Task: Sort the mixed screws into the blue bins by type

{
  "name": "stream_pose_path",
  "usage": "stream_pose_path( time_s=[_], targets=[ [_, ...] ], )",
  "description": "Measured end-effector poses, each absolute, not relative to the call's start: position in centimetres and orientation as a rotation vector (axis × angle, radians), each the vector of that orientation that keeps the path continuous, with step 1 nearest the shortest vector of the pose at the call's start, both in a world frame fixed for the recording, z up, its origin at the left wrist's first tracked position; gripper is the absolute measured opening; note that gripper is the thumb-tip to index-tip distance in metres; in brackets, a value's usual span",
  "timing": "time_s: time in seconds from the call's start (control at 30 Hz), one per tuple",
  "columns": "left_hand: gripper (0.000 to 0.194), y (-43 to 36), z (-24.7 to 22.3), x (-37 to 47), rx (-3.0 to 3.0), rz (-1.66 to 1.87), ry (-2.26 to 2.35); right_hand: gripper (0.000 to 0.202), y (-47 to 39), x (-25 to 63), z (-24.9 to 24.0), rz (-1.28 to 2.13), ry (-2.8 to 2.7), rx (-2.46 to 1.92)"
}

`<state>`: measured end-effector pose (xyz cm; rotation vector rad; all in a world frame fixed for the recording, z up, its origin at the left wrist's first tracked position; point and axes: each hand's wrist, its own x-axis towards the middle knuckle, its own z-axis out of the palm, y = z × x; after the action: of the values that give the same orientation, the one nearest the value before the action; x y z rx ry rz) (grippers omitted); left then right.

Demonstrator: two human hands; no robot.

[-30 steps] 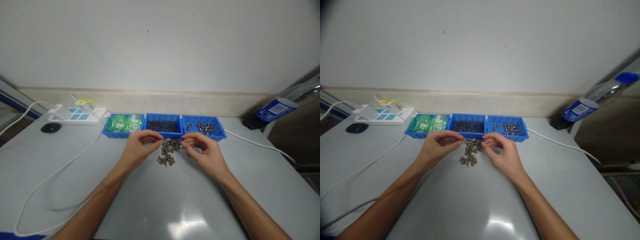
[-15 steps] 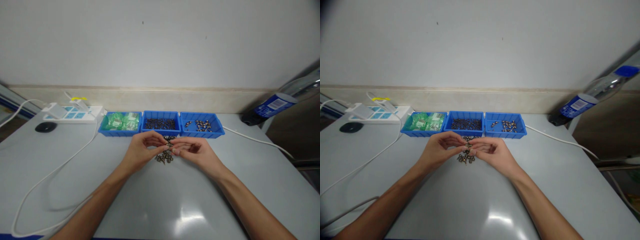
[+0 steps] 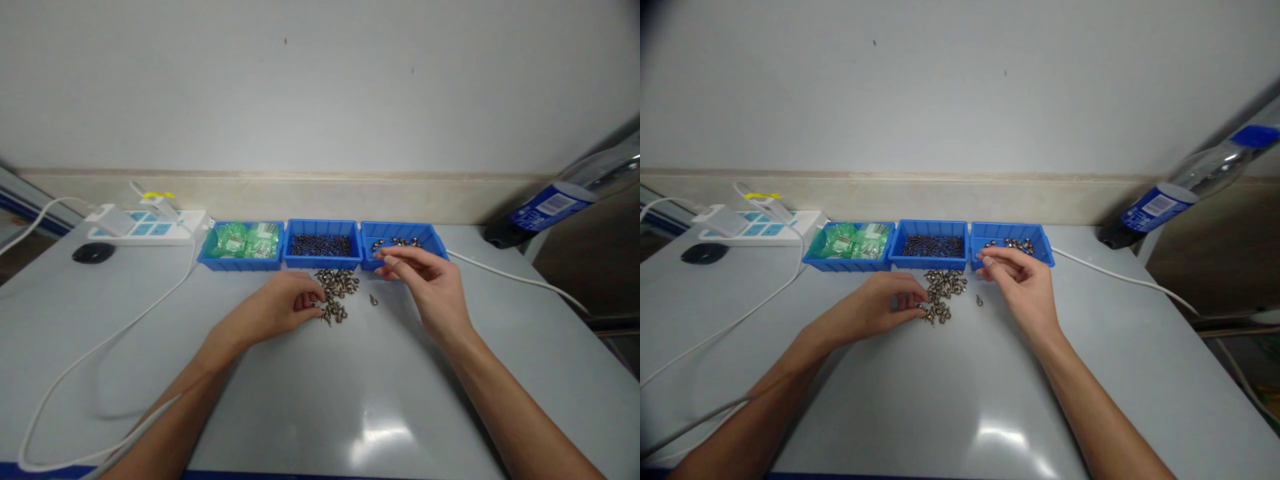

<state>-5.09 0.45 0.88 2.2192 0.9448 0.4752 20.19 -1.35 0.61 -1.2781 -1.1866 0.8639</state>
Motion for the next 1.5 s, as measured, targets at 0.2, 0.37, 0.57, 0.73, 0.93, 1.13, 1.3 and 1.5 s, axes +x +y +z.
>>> stream_pose_path(
  time_s=[0.2,0.37,0.57,0.73,0.93,1.13,1.3,1.5],
  targets=[
    [0.010,0.4,0.8,-4.7,2.226,0.511,0.951,0.017,-1.6,19.8,1.1,0.924,-1.332,-1.276],
    [0.014,0.5,0.6,-4.5,2.310,0.580,0.996,0.019,-1.6,19.8,0.9,0.948,-1.341,-1.282],
    [0.025,0.5,1.0,-5.1,2.373,0.512,1.004,0.020,-1.6,19.9,0.9,0.973,-1.357,-1.283],
    [0.018,0.7,0.9,-5.3,2.411,0.421,1.090,0.022,-1.7,19.9,0.7,0.993,-1.373,-1.270],
    [0.012,0.5,1.3,-5.1,2.279,0.668,1.070,0.023,-1.8,19.8,0.4,1.038,-1.459,-1.255],
    [0.006,-0.1,1.5,-3.6,2.064,0.954,1.000,0.023,-2.4,19.3,0.6,1.146,-1.664,-1.144],
    [0.005,-0.5,1.1,-2.8,1.845,0.934,0.910,0.022,-2.5,18.7,0.5,1.347,-1.588,-1.057],
    [0.012,-0.8,0.9,-2.1,1.669,0.991,0.891,0.016,-2.4,18.6,0.3,1.565,-1.334,-1.024]
  ],
)
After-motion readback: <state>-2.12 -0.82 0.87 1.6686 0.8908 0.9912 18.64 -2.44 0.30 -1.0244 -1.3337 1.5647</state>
